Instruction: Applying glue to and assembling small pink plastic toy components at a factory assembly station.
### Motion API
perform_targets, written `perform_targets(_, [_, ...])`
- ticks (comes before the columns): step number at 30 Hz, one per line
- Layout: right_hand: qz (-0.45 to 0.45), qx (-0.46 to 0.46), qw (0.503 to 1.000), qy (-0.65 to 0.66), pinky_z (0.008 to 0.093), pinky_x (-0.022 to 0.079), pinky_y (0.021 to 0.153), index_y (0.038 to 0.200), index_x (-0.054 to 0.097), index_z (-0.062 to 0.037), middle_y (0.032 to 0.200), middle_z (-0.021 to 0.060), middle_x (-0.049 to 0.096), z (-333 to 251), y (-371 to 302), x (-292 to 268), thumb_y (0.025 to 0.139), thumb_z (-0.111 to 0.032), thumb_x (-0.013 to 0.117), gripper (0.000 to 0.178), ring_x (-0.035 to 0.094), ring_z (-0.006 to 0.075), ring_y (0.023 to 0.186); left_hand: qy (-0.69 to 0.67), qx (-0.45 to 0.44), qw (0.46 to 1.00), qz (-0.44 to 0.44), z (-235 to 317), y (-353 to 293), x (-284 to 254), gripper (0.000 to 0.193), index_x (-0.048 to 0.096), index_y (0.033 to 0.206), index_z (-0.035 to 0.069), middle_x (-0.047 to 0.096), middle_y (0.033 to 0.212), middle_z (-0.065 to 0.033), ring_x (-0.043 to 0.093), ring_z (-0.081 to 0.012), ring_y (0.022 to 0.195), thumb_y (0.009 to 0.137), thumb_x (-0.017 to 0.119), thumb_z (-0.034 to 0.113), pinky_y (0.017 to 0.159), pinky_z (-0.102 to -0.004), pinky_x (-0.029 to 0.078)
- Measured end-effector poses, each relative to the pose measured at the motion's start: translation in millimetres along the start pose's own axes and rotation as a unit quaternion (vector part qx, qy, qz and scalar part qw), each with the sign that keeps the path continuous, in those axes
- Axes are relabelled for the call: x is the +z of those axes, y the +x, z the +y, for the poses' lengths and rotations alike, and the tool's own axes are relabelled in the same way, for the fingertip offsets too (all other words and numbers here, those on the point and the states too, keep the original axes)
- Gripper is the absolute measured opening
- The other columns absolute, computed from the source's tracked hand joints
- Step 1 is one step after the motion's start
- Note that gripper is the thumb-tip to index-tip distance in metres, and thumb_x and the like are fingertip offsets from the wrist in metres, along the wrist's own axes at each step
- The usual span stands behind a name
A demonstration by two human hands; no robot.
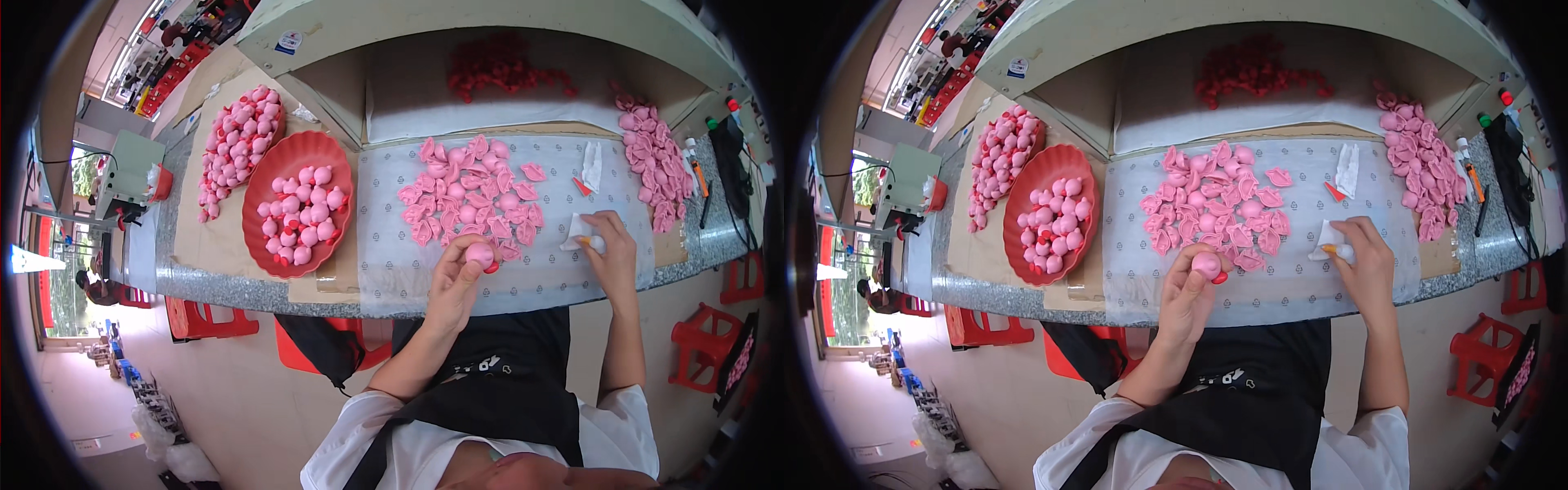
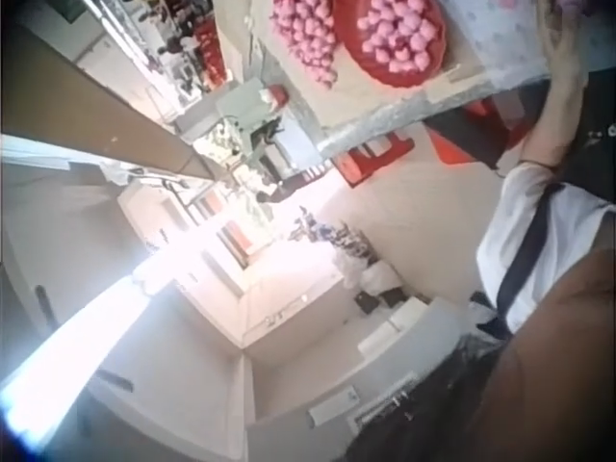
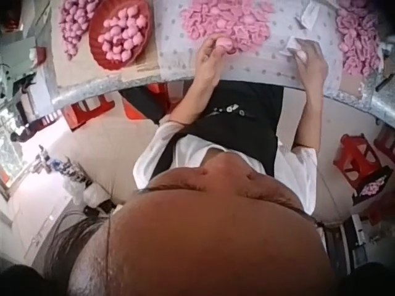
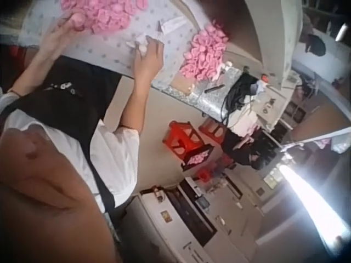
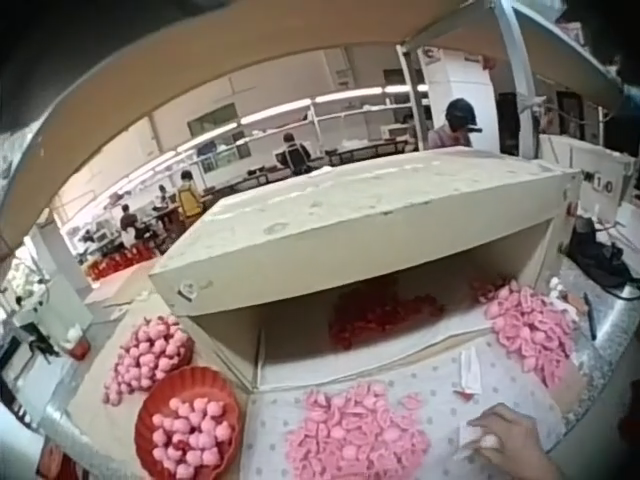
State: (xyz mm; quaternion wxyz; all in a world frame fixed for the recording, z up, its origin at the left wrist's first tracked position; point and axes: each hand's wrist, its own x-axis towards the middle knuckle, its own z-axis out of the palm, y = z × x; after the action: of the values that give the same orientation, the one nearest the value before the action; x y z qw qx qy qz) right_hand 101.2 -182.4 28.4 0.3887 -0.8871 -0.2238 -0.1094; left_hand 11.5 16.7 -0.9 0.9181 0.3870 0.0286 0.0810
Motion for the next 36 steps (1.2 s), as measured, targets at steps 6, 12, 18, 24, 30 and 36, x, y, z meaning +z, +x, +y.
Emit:
perform_targets(6, [-0.073, 0.009, 0.995, -0.067, 0.0268, 0.040, 0.057, 0.077, 0.055, 0.0010, 0.075, 0.0096, 0.051, 5.5, -11.1, 7.0, 0.059, 0.005, 0.059, 0.019, 0.052, 0.0208, 0.066, -0.143, -0.071, 0.987, -0.032, -1.5, 3.6, -1.0, 0.037, 0.044, 0.100, 0.002, 0.048, 0.084, -0.0075, 0.043, -0.0182, 0.083, 0.076, 0.054, 0.029, 0.077, -0.0294, 0.032])
perform_targets(12, [-0.030, 0.017, 0.950, 0.310, 0.0235, 0.038, 0.058, 0.080, 0.059, -0.0033, 0.073, 0.0043, 0.051, -61.0, 4.3, 33.2, 0.059, 0.000, 0.064, 0.022, 0.049, 0.0128, 0.066, -0.218, -0.122, 0.968, -0.003, -1.0, 0.6, 2.8, 0.031, 0.045, 0.101, 0.002, 0.050, 0.094, -0.0060, 0.046, -0.0155, 0.092, 0.078, 0.052, 0.022, 0.083, -0.0283, 0.033])
perform_targets(18, [-0.131, -0.037, 0.938, 0.318, 0.0229, 0.037, 0.062, 0.075, 0.059, -0.0013, 0.077, 0.0057, 0.051, -69.4, 8.7, 52.7, 0.055, -0.003, 0.068, 0.022, 0.049, 0.0143, 0.069, -0.169, -0.133, 0.976, -0.023, -0.9, -3.7, -2.9, 0.034, 0.042, 0.105, 0.002, 0.049, 0.099, -0.0047, 0.045, -0.0149, 0.095, 0.078, 0.052, 0.021, 0.085, -0.0280, 0.032])
perform_targets(24, [-0.100, -0.073, 0.935, 0.332, 0.0237, 0.039, 0.059, 0.070, 0.054, 0.0003, 0.080, 0.0059, 0.048, -62.8, 10.1, 60.2, 0.063, 0.000, 0.060, 0.009, 0.049, 0.0131, 0.069, -0.212, -0.165, 0.960, -0.074, 0.5, -2.8, -5.5, 0.033, 0.043, 0.100, 0.001, 0.048, 0.092, -0.0054, 0.046, -0.0166, 0.086, 0.079, 0.050, 0.025, 0.080, -0.0285, 0.034])
perform_targets(30, [-0.010, 0.191, 0.820, 0.540, 0.0213, 0.038, 0.059, 0.070, 0.050, 0.0004, 0.076, 0.0034, 0.043, -51.7, 10.0, 50.5, 0.070, -0.005, 0.054, 0.007, 0.045, 0.0104, 0.067, -0.272, -0.204, 0.937, -0.086, -4.3, -0.1, -10.6, 0.039, 0.042, 0.103, 0.001, 0.049, 0.090, -0.0072, 0.045, -0.0165, 0.084, 0.079, 0.050, 0.030, 0.080, -0.0292, 0.033])
perform_targets(36, [-0.104, 0.010, 0.931, 0.350, 0.0230, 0.036, 0.060, 0.073, 0.059, -0.0016, 0.073, 0.0040, 0.046, -69.0, 1.9, 51.5, 0.058, 0.001, 0.064, 0.017, 0.045, 0.0126, 0.066, -0.106, -0.129, 0.986, -0.003, 3.2, -3.9, 5.0, 0.034, 0.044, 0.101, 0.001, 0.049, 0.091, -0.0051, 0.046, -0.0150, 0.087, 0.079, 0.050, 0.027, 0.078, -0.0271, 0.034])
